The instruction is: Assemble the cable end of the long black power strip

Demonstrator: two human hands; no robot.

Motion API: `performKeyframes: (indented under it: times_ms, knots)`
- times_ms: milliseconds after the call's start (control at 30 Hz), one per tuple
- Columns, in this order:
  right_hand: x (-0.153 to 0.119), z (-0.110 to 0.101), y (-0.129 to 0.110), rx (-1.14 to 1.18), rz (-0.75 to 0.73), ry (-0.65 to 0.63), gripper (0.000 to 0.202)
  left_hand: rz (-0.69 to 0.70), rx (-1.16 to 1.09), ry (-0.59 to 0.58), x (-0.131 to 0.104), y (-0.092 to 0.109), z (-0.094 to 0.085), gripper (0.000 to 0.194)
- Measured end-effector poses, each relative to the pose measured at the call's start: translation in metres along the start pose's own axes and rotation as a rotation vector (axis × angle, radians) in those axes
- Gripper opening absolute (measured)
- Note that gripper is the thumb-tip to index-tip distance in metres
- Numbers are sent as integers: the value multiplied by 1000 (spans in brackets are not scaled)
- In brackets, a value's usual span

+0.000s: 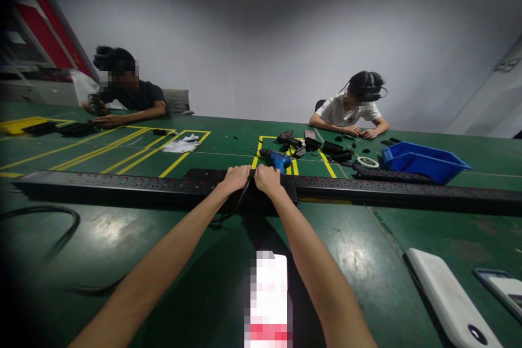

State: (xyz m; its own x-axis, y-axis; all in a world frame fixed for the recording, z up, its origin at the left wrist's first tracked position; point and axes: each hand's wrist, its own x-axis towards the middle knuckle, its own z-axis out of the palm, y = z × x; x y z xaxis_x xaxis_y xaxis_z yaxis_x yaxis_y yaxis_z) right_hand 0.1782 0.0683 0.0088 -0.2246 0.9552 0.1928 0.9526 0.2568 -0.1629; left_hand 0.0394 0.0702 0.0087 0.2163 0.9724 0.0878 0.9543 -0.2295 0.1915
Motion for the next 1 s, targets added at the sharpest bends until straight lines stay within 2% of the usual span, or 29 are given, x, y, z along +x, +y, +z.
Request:
performKeyframes:
  times_ms: [200,300,533,767,900,1000]
  knots:
    - [1,-1,0,1,-9,-36,36,-25,-26,-3,2,1,1,46]
    - [-2,-2,1,-12,-18,-38,36,-25,-16,-4,2,3,2,43]
    - [-12,-4,3,-58,-62,-43,33,-65,11,55,2,9,7,49]
    - [-13,-4,-1,-56,-39,-20,33,-70,25,84,0,8,10,50]
    - [-5,-3,9,83,-2,-63,40,-51,18,64,-3,5,6,50]
    - [6,-1,21,390,18,-84,37,-5,-16,22,-3,-1,3,53]
